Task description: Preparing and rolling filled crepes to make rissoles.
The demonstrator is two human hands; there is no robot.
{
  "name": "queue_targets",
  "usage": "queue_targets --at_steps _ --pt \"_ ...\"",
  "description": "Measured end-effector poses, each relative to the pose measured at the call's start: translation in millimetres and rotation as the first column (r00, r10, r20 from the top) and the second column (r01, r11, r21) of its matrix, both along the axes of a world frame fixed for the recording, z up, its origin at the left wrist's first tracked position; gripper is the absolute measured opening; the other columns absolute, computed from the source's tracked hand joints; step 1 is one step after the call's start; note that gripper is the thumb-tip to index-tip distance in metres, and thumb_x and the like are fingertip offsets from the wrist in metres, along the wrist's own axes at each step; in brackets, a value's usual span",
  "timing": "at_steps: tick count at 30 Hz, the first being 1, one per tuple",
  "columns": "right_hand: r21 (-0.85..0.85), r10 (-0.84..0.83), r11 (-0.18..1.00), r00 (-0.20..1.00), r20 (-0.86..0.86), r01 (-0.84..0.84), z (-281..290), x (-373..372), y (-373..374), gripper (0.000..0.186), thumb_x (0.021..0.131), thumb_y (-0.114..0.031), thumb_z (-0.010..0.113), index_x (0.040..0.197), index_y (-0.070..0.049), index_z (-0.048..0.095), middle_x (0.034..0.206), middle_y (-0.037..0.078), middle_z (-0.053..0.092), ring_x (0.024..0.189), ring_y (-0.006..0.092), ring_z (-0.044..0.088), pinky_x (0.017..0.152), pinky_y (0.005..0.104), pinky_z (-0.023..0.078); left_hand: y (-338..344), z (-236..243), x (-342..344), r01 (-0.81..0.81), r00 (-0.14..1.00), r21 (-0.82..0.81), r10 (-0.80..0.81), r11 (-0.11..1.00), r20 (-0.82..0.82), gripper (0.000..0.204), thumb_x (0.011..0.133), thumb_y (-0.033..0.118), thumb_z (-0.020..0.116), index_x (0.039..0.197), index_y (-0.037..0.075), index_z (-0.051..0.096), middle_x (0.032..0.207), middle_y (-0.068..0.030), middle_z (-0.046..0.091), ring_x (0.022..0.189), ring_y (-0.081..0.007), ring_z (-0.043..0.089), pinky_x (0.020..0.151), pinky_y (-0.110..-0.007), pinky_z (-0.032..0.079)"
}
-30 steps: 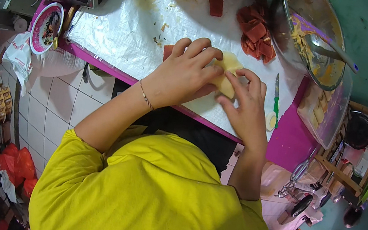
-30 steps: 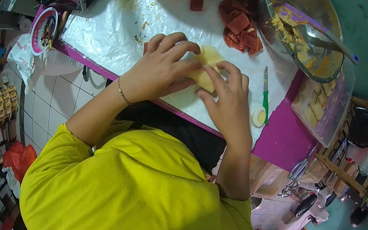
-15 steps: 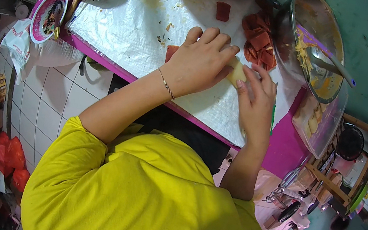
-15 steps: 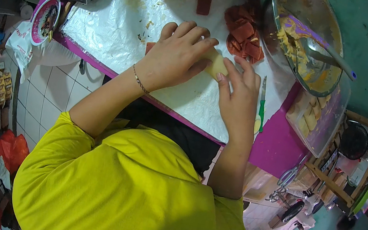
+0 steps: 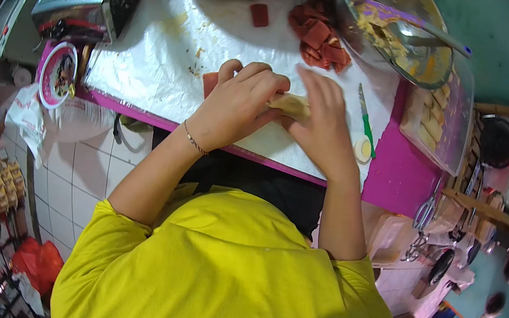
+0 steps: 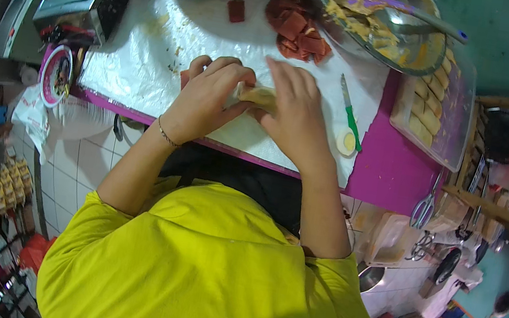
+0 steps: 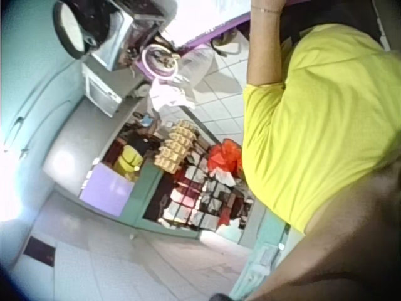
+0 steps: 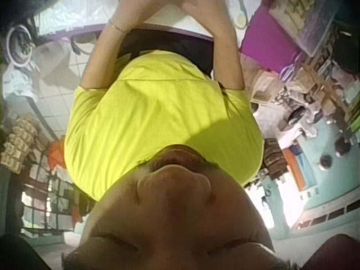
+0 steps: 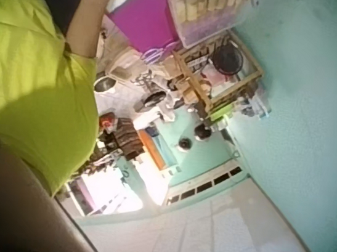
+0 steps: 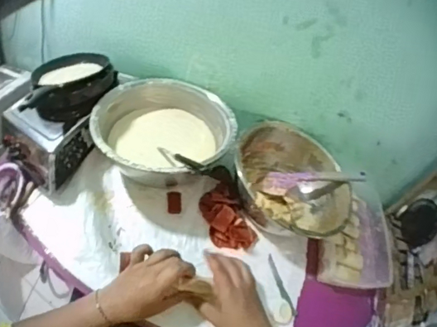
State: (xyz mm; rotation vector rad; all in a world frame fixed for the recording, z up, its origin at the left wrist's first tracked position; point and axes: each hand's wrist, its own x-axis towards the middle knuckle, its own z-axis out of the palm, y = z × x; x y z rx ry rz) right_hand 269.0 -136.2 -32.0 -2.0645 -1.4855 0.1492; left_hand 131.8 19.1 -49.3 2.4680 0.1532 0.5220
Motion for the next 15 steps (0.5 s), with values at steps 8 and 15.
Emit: queue_targets --at_steps 8,15 --pt "0.079 -0.028 0.996 0.99 -0.139 0.039 15.6 13.9 -38.2 0.034 0.075 -0.015 0.08 0.108 -0.011 0.071 0.105 0.008 0.072 0.104 0.0297 0.065 0.096 0.0419 0.047 -13.7 7.4 -11.5 -0.15 0.958 -0.031 0.153 0.988 0.242 0.05 0.074 0.015 0.084 0.119 0.01 0.062 0.116 -0.0067 0.065 0.118 -0.0284 0.058 0.103 -0.041 0.033" --pt "-0.01 -0.386 0.915 0.87 -0.306 0.403 63.0 68.7 -140.2 0.041 0.083 -0.02 0.082 0.121 -0.007 0.071 0.113 0.011 0.073 0.102 0.027 0.067 0.092 0.0368 0.051 -26.7 -14.3 -36.4 -0.236 0.965 0.127 0.217 0.963 0.15 0.051 0.079 0.01 0.073 0.127 0.007 0.056 0.125 -0.011 0.062 0.127 -0.0332 0.051 0.11 -0.044 0.028"
